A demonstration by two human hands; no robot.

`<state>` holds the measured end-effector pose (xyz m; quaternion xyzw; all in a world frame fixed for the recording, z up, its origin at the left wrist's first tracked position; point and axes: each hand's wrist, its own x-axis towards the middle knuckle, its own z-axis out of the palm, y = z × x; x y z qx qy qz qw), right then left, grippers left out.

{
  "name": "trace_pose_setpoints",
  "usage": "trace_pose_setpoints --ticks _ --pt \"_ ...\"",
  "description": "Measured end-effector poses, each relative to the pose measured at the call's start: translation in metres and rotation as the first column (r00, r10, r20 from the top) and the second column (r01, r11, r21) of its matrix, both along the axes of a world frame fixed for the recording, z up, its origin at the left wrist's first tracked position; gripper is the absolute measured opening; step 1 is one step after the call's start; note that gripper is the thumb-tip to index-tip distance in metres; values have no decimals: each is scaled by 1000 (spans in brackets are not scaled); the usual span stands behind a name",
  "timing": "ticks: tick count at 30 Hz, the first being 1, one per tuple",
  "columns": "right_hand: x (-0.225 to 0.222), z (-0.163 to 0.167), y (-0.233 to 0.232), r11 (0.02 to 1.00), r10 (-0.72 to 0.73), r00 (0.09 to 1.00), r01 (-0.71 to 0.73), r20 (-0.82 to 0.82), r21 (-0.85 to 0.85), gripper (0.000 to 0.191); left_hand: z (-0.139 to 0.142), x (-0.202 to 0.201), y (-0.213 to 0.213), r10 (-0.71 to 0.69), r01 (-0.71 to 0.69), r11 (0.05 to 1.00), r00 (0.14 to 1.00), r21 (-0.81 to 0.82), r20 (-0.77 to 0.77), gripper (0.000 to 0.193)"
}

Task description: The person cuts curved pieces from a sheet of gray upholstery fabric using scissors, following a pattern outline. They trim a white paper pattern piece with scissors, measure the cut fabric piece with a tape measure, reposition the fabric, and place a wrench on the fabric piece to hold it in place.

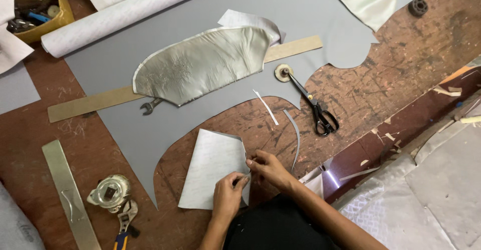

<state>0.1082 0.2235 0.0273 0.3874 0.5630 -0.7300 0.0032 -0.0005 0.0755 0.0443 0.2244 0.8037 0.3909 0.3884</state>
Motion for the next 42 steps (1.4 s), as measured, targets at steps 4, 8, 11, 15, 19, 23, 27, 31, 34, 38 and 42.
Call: trace_pose_setpoints --ticks 4,8,11,15,19,23,27,31,34,38,42 --pt "2 0 -2 999 47 999 -46 18 -15 25 1 -1 2 71 -67 991 997 -115 31 33" --pt "10 -17 -3 994 97 995 -98 30 55 24 -5 -5 -1 109 -134 985 973 109 204 35" --pt "21 -25 12 966 96 995 -96 11 241 15 5 -27 -12 88 -136 961 975 242 202 21" --pt "34 -6 68 746 -4 950 -204 311 633 27 46 -97 -37 166 -123 950 978 285 -130 17" --pt "35 46 124 712 -107 992 124 -68 691 25 95 -162 -57 142 -28 965 892 261 -429 17" --pt "37 102 143 457 -114 970 242 -214 856 24 125 -182 -62 210 -34 933 859 358 -467 17" --pt "55 106 129 252 -47 986 166 -159 953 27 114 -169 -84 285 -114 917 857 382 -430 17" --pt "79 44 94 465 -17 995 99 -102 880 26 52 -146 -116 196 -79 969 819 233 -540 14" --pt "100 -6 67 437 12 996 -88 92 895 22 0 -122 -133 142 -54 982 842 180 -521 13" --pt "116 -37 51 476 -97 989 -51 110 878 20 -31 -105 -150 141 -125 990 833 66 -534 20" --pt "109 -36 54 508 -315 918 -49 238 860 17 -27 -105 -147 227 -216 972 772 91 -593 35"
